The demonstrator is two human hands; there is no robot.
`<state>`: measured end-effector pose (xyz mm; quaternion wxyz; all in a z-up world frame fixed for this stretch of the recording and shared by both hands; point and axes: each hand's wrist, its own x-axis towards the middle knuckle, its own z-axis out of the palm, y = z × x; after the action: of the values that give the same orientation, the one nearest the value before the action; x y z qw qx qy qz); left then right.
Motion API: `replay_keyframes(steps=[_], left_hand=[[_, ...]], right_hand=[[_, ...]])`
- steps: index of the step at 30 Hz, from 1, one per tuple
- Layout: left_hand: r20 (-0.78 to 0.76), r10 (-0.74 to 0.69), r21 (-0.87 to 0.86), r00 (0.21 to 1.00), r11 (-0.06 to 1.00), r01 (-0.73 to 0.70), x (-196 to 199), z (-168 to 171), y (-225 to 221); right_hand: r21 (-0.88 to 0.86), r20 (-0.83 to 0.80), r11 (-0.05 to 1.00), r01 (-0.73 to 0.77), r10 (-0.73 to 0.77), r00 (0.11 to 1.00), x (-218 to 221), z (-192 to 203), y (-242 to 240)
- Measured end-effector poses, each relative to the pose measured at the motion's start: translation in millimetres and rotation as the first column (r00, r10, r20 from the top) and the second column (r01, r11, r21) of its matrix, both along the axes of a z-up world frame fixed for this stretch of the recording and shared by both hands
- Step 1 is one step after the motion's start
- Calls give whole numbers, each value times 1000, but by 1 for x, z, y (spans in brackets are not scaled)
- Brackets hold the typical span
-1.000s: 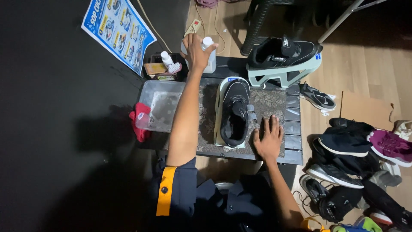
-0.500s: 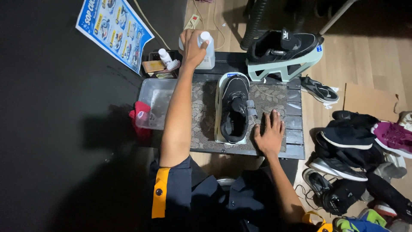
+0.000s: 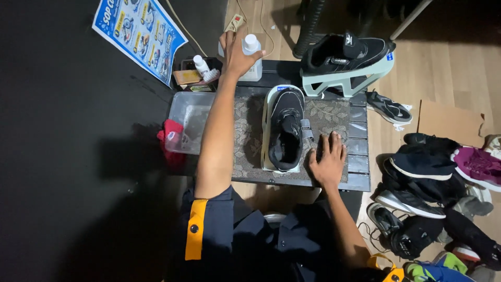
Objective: The person prepares a cleaning solution by pouring liquid from a large jug into a smaller bottle and then into a plastic bin containing water, followed by mixing with a cloth.
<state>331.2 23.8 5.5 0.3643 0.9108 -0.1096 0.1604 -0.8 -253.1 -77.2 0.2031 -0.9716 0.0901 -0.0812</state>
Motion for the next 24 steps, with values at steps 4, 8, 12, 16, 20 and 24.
replay_keyframes(steps=[4,8,12,16,20,24], left_hand=[[7,-35,9,999,999,35,8,-9,4],[85,11,-79,996,997,-4,19,-22,5],[-31,-3,-104,1000,995,0,10,-11,4],[33,3,-54,999,999,-1,11,-15,3],[-60,15,-71,998,997,-19,11,-10,-1],[202,72,-110,977,993,-50,34,-46,-1]], right_hand=[[3,-4,1000,-4,4,1000,-1,-1,0],[-5,0,1000,-8,8,1000,-2,1,0],[-1,35,1000,-5,5,999,-3,-1,1],[-3,44,1000,-15,15,999,-3,1,2],[-11,67,1000,-20,21,998,-2,-3,1],[-17,48,1000,-13,14,999,-2,-5,0]])
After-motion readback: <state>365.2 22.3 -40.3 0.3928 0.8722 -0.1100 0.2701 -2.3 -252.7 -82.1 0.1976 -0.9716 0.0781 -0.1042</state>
